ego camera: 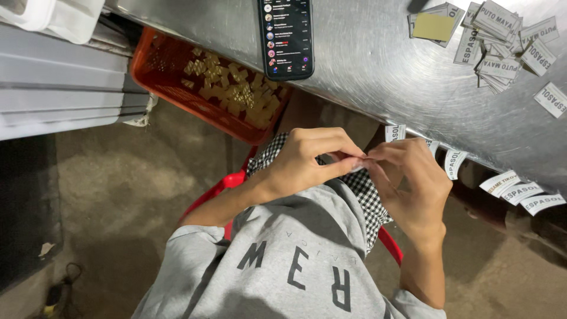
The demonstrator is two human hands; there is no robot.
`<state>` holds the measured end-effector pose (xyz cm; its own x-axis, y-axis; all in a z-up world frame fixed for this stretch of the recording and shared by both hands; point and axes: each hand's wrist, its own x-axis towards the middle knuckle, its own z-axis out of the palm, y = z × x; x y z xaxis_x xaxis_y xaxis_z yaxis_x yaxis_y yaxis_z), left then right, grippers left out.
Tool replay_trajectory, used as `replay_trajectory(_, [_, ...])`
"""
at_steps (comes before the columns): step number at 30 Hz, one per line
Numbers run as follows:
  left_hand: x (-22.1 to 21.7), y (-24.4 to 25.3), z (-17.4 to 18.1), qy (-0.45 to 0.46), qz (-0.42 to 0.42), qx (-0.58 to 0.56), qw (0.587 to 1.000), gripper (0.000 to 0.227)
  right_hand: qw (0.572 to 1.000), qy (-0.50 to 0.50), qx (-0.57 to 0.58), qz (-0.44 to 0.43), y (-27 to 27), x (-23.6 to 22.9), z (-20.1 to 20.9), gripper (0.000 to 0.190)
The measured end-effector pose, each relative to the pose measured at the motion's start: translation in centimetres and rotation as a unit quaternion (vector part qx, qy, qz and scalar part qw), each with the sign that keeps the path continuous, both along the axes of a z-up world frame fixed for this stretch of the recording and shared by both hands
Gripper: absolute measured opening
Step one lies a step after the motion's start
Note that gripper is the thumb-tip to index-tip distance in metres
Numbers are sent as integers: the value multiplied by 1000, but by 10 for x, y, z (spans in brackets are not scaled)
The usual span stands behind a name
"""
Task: The person sits at a metal table and repeatedly peels the backing off small rectangular labels. They place the peeled labels on the table and discard the backing into a red basket. A smartphone is visible on the table throughout.
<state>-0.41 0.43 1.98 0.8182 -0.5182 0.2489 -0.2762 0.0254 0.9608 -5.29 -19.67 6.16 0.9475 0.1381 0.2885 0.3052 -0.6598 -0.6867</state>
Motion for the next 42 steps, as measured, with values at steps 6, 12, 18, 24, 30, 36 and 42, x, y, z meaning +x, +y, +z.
replay_trajectory(6, [-1,-6,-3,38,8,2,999,11,999,-44,-22,-21,5,-8,-5,28])
replay_trajectory(12, [-1,-6,0,16,28,25,999,10,997,-60,-28,-33,2,-7,-10,28])
replay_trajectory(18, [-3,-5,5,30,42,9,999,9,986,-135,-82,-59,8,-10,-18,30])
replay_trajectory(24, [-4,-5,7,8,51,14,999,9,983,-144,-81,-77,14,-11,-21,28])
replay_trajectory(30, [-6,-6,5,22,58,0,998,10,978,-166,-99,-74,18,-9,-17,27])
replay_trajectory(36, [-5,-7,-2,28,61,16,998,7,992,-93,-8,-87,14,-7,-20,28])
replay_trajectory(42, [4,-28,-12,36,84,4,996,12,932,135,278,-188,-10,-9,-40,26])
